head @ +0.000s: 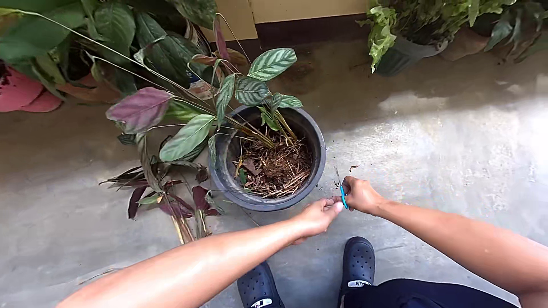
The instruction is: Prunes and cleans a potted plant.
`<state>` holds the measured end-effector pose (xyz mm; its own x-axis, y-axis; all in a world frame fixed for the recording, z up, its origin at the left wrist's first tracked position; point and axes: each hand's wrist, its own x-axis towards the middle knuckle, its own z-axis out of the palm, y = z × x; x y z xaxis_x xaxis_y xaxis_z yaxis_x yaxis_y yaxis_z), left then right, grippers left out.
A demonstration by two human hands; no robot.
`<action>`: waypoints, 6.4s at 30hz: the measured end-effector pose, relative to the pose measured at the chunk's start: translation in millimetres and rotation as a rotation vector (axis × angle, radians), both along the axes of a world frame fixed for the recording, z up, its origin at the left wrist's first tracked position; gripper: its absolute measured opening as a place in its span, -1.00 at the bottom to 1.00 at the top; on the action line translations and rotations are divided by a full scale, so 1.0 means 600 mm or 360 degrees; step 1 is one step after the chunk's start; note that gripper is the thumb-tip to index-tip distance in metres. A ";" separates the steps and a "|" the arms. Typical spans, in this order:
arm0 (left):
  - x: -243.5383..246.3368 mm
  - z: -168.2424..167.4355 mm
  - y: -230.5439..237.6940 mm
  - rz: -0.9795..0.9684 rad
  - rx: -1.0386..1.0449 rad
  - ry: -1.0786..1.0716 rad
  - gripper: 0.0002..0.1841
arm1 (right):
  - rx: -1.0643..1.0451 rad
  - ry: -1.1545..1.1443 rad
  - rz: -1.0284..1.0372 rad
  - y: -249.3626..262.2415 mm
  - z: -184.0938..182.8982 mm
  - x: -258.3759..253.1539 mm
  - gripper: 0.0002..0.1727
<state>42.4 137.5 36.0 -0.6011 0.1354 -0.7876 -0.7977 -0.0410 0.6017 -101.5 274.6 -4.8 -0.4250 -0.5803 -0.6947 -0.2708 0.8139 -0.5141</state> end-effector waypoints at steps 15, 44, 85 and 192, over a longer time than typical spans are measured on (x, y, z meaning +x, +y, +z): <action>-0.017 -0.060 0.022 -0.0160 -0.0482 0.0268 -0.58 | 0.0004 0.0017 0.0549 -0.010 0.022 0.053 -0.62; -0.004 -0.037 -0.091 -0.0953 -0.1700 0.1581 -0.54 | -0.0440 0.0812 0.0743 -0.310 0.053 -0.040 -0.60; 0.080 0.112 -0.273 0.0994 -0.0521 0.1292 -0.87 | -0.0238 0.0487 0.0773 -0.297 0.088 -0.057 -0.67; 0.025 0.014 -0.277 -0.0989 -0.1696 0.1151 -0.58 | -0.0021 0.0790 0.0733 -0.322 0.050 -0.014 -0.82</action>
